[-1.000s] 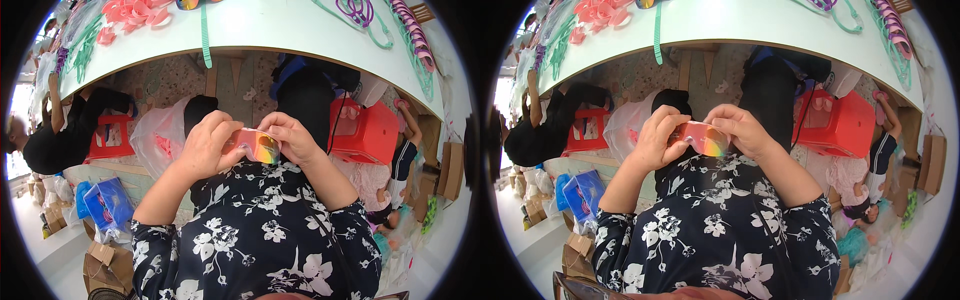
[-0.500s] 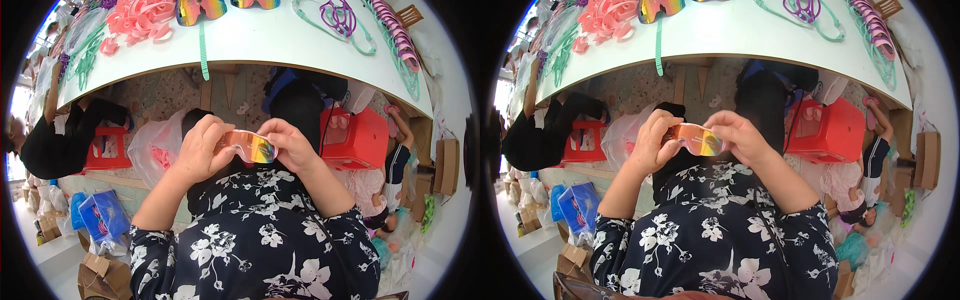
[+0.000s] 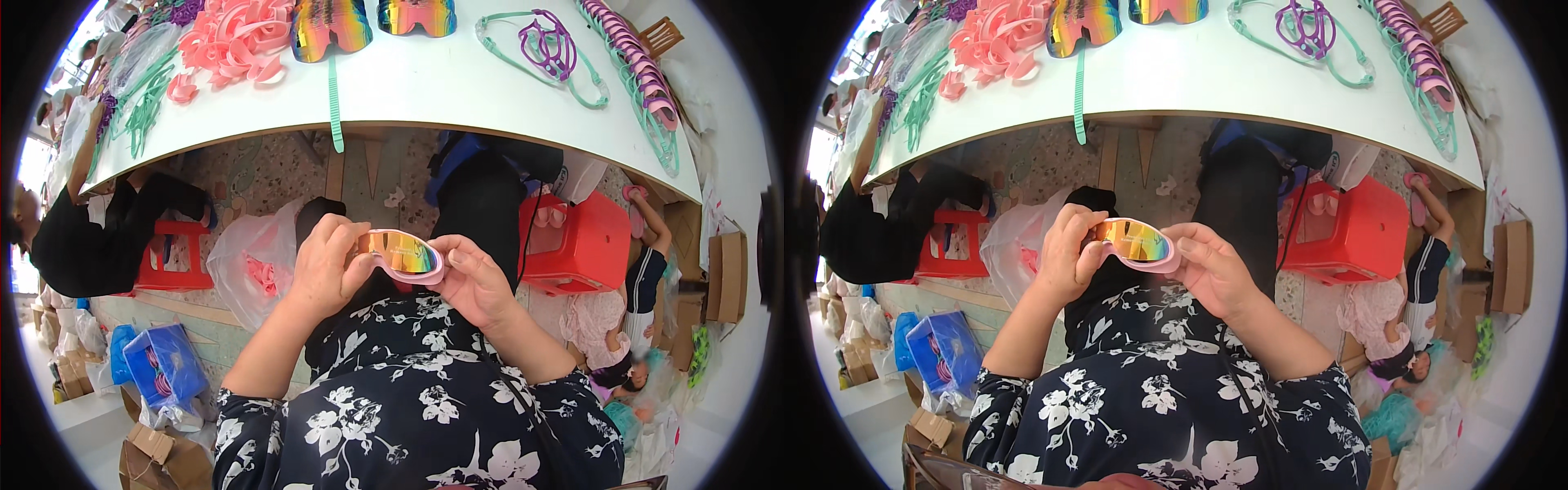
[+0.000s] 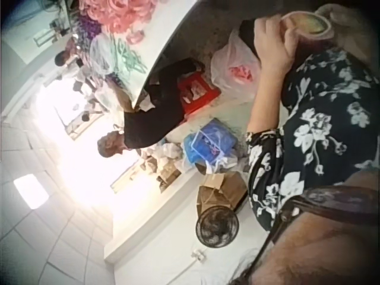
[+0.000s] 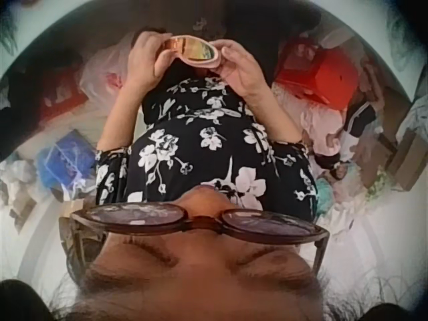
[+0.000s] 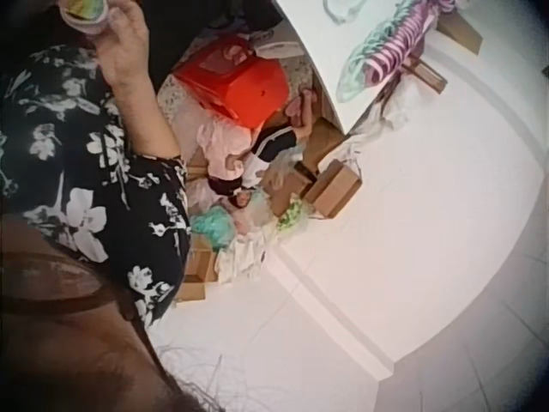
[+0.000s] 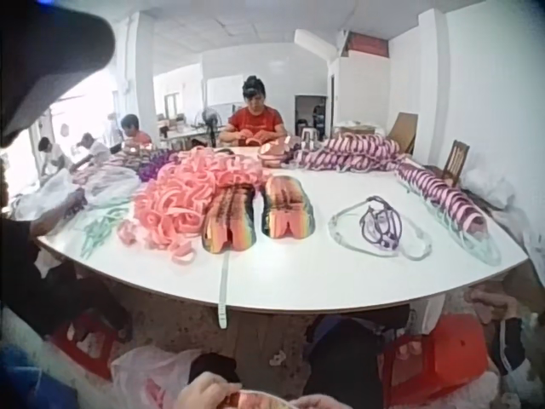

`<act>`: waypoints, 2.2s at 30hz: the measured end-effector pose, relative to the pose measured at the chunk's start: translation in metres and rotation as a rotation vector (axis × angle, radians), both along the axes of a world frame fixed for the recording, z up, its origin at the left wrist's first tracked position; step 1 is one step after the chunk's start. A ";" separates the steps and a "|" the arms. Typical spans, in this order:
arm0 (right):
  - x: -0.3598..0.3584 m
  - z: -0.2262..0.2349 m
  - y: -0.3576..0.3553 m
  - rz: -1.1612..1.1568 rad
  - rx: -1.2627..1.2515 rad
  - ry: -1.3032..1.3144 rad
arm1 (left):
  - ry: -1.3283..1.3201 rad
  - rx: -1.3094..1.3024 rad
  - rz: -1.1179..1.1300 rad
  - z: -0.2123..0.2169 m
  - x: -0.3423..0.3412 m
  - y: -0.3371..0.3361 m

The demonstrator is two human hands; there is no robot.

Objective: Assembling and inspecting colorful swimming goggles or protective eyewear.

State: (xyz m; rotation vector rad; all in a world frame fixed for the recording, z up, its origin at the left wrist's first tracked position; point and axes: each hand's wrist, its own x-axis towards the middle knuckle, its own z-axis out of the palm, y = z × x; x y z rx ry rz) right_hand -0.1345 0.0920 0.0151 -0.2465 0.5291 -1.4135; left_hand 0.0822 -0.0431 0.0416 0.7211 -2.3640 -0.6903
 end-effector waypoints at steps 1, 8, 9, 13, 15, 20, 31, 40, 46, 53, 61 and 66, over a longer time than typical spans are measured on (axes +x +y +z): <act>0.000 0.001 -0.001 -0.014 0.008 0.009 | -0.003 -0.003 0.008 0.000 -0.001 -0.001; 0.004 0.010 -0.008 -0.095 0.044 0.000 | -0.032 -0.016 0.089 -0.002 -0.006 0.000; -0.002 0.012 -0.009 -0.056 0.029 -0.082 | -0.032 -0.024 0.080 -0.004 -0.005 -0.001; 0.004 0.008 -0.009 -0.119 0.007 0.107 | -0.003 -0.116 0.074 -0.009 -0.010 -0.002; 0.013 0.005 -0.010 -0.210 0.020 0.311 | -0.012 -0.148 0.111 -0.008 -0.018 0.000; 0.011 0.016 -0.015 -0.188 0.032 0.203 | -0.008 -0.213 0.189 -0.016 -0.021 0.010; 0.024 0.005 -0.010 -0.279 -0.003 0.278 | -0.019 -0.240 0.315 -0.039 -0.040 0.014; 0.038 0.006 -0.007 -0.292 -0.173 0.352 | -0.036 -0.217 0.367 -0.031 -0.049 0.021; 0.044 0.002 -0.003 -0.322 -0.031 0.355 | -0.057 -0.168 0.397 -0.036 -0.046 0.026; 0.021 -0.035 -0.008 -0.280 0.191 -0.071 | 0.075 -0.220 0.325 -0.032 -0.052 0.033; 0.033 -0.016 -0.013 -0.281 0.117 0.287 | 0.019 -0.184 0.267 -0.036 -0.044 0.042; 0.039 -0.012 -0.013 -0.341 0.016 0.507 | 0.052 -0.214 0.266 -0.035 -0.049 0.047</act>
